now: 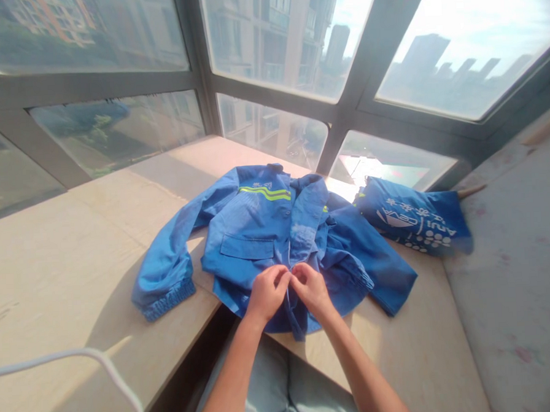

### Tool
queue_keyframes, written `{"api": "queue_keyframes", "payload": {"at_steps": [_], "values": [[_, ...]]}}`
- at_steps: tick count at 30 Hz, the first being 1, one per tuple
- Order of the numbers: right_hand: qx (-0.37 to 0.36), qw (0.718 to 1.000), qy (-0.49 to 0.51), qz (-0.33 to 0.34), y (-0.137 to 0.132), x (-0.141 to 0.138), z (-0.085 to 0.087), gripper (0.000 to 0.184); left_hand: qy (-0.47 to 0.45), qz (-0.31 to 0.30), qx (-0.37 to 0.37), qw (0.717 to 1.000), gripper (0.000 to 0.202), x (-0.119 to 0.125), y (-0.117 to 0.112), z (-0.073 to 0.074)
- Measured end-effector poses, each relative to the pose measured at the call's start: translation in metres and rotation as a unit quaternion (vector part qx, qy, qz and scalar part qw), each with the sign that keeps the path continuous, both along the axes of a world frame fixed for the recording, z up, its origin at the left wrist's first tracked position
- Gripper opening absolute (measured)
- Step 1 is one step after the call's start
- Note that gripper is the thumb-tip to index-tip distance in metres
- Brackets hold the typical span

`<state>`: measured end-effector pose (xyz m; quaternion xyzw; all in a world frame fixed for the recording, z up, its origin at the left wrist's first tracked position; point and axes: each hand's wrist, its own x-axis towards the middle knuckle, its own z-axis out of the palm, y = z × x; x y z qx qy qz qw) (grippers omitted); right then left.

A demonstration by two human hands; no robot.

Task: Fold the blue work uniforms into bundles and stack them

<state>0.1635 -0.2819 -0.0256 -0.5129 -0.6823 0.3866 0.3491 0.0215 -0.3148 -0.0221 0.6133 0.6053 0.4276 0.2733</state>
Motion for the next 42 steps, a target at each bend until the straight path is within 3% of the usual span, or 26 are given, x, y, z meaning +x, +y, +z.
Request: {"api": "queue_keyframes", "payload": {"at_steps": [5, 16, 22, 27, 33, 42], "values": [[0.068, 0.988, -0.137, -0.021, -0.01, -0.007, 0.003, 0.012, -0.073, 0.069, -0.073, 0.992, 0.019, 0.006, 0.0, -0.003], [0.084, 0.993, -0.076, -0.03, -0.018, -0.007, -0.007, 0.02, -0.211, 0.106, -0.065, 0.97, 0.019, 0.005, 0.003, -0.025], [0.104, 0.991, -0.073, -0.039, -0.022, -0.01, -0.009, 0.022, -0.19, 0.13, -0.048, 0.972, 0.017, 0.007, 0.0, -0.023], [0.076, 0.995, -0.062, -0.02, -0.019, -0.007, -0.003, 0.023, -0.143, 0.12, -0.043, 0.981, 0.016, 0.007, -0.001, -0.016], [0.067, 0.99, -0.124, -0.011, -0.008, -0.005, 0.005, 0.016, -0.066, 0.107, -0.002, 0.992, 0.014, 0.007, -0.003, -0.008], [0.046, 0.997, -0.063, 0.004, -0.002, -0.003, 0.009, 0.017, -0.047, 0.085, 0.01, 0.995, 0.013, 0.006, -0.004, -0.008]]}}
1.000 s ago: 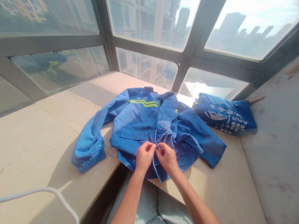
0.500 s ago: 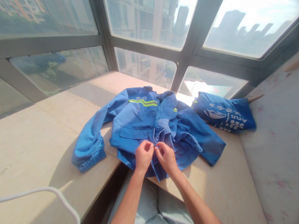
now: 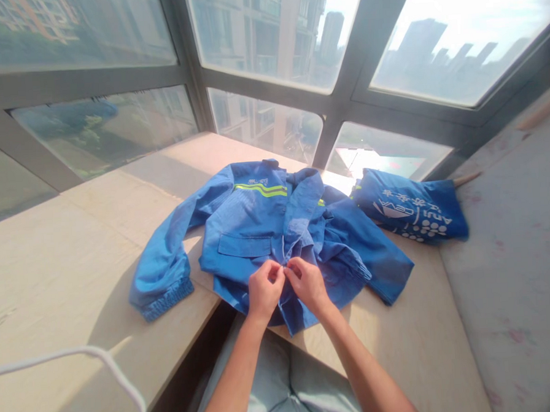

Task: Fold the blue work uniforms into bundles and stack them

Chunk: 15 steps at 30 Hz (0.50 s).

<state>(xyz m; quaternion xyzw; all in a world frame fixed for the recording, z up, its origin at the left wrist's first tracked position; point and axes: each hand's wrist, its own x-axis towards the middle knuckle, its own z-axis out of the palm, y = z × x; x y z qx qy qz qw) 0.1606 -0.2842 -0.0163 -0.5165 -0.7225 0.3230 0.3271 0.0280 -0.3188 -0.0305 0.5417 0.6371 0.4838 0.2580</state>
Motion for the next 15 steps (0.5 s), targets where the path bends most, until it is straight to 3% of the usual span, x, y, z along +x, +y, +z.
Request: {"api": "queue_keyframes", "payload": {"at_steps": [5, 10, 15], "values": [[-0.093, 0.986, 0.141, -0.01, 0.002, 0.001, -0.006, 0.026, -0.011, -0.011, 0.005, 1.0, 0.015, 0.001, -0.001, 0.003], [-0.228, 0.929, 0.289, -0.03, 0.004, 0.0, -0.004, 0.033, -0.045, -0.019, -0.002, 0.999, 0.018, 0.003, 0.0, 0.006], [-0.298, 0.896, 0.329, -0.025, 0.002, 0.0, 0.007, 0.035, 0.001, -0.021, 0.004, 1.0, 0.017, 0.004, -0.002, 0.008]]}}
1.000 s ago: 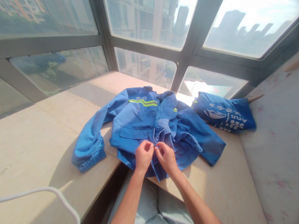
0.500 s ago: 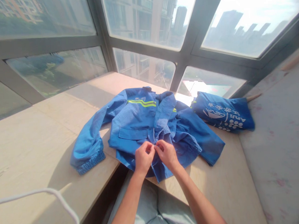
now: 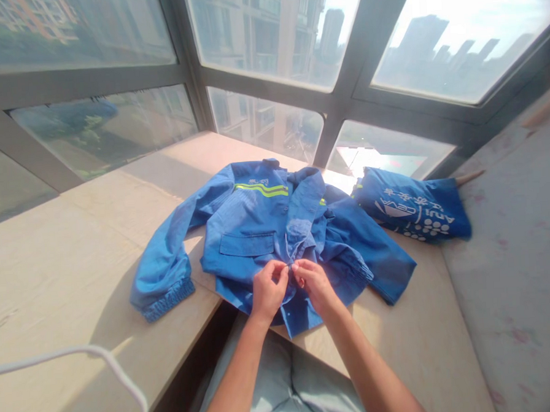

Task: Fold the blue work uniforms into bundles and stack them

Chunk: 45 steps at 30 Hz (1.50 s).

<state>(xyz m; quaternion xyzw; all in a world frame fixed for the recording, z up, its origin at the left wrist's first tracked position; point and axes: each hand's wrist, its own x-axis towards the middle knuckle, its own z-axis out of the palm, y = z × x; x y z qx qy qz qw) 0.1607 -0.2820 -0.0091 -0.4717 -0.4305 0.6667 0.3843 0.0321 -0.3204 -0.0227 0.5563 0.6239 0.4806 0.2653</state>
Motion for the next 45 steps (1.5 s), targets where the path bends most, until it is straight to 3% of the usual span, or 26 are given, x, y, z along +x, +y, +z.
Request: {"api": "queue_keyframes", "payload": {"at_steps": [6, 12, 16, 19, 21, 24, 27, 30, 32, 34, 38, 42, 45], "values": [[0.024, 0.998, -0.045, 0.039, 0.005, 0.008, 0.005, 0.039, 0.136, 0.025, 0.044, 0.989, 0.012, -0.007, 0.002, -0.004], [0.094, 0.983, -0.15, -0.054, 0.03, 0.01, 0.002, 0.047, 0.168, -0.055, 0.032, 0.984, 0.025, -0.008, 0.005, -0.009], [0.17, 0.934, -0.299, -0.096, 0.05, 0.004, 0.006, 0.039, 0.237, -0.106, 0.022, 0.965, 0.023, -0.007, 0.003, 0.003], [0.219, 0.894, -0.359, -0.156, 0.063, 0.001, 0.007, 0.028, 0.228, -0.156, 0.001, 0.961, 0.019, -0.015, 0.009, 0.015], [0.221, 0.904, -0.32, -0.18, 0.068, 0.0, 0.006, 0.027, 0.202, -0.144, 0.004, 0.969, 0.02, -0.021, 0.023, 0.02], [0.188, 0.942, -0.197, -0.195, 0.066, 0.002, 0.002, 0.032, 0.179, -0.09, 0.036, 0.979, 0.025, -0.029, 0.057, 0.023], [0.14, 0.964, -0.106, -0.2, 0.058, 0.005, 0.001, 0.037, 0.219, -0.114, 0.01, 0.969, 0.032, -0.03, 0.093, 0.02], [0.116, 0.965, -0.104, -0.209, 0.052, 0.01, 0.005, 0.041, 0.256, -0.156, -0.037, 0.953, 0.022, -0.026, 0.116, 0.014], [0.132, 0.957, -0.156, -0.207, 0.051, 0.012, 0.01, 0.042, 0.259, -0.157, -0.046, 0.952, 0.016, -0.023, 0.123, 0.009], [0.177, 0.928, -0.264, -0.192, 0.051, 0.011, 0.017, 0.036, 0.261, -0.152, -0.056, 0.952, 0.016, -0.02, 0.126, 0.005], [0.258, 0.82, -0.487, -0.153, 0.052, -0.005, 0.032, 0.024, 0.26, -0.137, -0.088, 0.952, 0.018, -0.015, 0.126, 0.001], [0.276, 0.76, -0.575, -0.128, 0.057, -0.034, 0.042, 0.024, 0.255, -0.121, -0.125, 0.951, 0.025, -0.015, 0.121, 0.001], [0.293, 0.724, -0.619, -0.08, 0.064, -0.051, 0.04, 0.017, 0.254, -0.098, -0.14, 0.952, 0.025, -0.024, 0.115, 0.004]]}}
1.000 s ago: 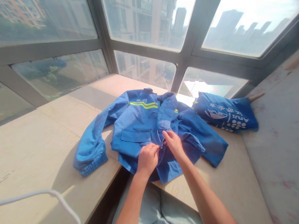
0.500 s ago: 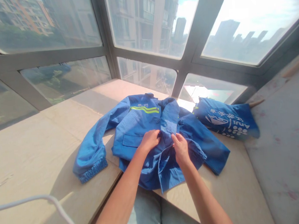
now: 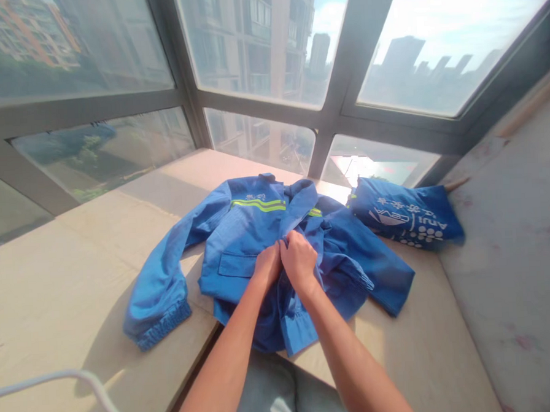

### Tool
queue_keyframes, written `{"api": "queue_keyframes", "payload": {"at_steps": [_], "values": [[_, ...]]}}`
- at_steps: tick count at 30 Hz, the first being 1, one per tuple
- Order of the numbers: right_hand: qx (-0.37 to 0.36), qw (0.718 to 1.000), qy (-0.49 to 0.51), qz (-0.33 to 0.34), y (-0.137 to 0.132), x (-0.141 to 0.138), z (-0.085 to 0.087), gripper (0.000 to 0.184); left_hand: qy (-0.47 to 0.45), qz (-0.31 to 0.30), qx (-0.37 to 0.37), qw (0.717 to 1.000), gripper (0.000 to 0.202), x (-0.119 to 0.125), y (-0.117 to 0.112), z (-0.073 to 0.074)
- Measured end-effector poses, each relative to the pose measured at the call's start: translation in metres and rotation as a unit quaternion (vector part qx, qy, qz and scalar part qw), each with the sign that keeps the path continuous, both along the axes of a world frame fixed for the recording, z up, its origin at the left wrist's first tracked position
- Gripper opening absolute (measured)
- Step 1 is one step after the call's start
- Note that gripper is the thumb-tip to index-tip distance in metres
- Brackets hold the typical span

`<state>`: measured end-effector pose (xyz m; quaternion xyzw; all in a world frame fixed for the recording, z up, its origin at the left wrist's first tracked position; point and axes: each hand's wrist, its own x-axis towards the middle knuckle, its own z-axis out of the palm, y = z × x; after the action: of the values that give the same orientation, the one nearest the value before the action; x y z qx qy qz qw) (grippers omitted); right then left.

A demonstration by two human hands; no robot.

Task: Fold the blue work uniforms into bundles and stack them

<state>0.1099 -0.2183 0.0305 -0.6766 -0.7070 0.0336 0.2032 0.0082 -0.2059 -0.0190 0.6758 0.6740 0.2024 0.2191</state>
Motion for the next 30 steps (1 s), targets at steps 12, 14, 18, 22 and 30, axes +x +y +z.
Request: {"api": "queue_keyframes", "payload": {"at_steps": [12, 14, 18, 22, 30], "values": [[-0.103, 0.949, -0.197, 0.225, -0.005, 0.015, -0.042, 0.029, -0.115, 0.05, 0.104, 0.987, 0.007, -0.023, -0.035, 0.022], [-0.104, 0.957, -0.164, 0.214, -0.007, 0.022, -0.042, 0.028, -0.114, 0.046, 0.117, 0.985, 0.007, -0.019, -0.04, 0.02], [-0.088, 0.982, -0.008, 0.169, -0.011, 0.035, -0.044, 0.024, -0.148, 0.065, 0.125, 0.979, 0.008, -0.016, -0.048, 0.012], [-0.032, 0.964, 0.219, 0.145, -0.011, 0.047, -0.05, 0.018, -0.168, 0.096, 0.145, 0.97, 0.006, -0.013, -0.051, 0.01], [0.015, 0.92, 0.378, 0.103, -0.014, 0.048, -0.05, 0.024, -0.081, 0.067, 0.177, 0.979, 0.015, 0.008, -0.054, 0.02]]}}
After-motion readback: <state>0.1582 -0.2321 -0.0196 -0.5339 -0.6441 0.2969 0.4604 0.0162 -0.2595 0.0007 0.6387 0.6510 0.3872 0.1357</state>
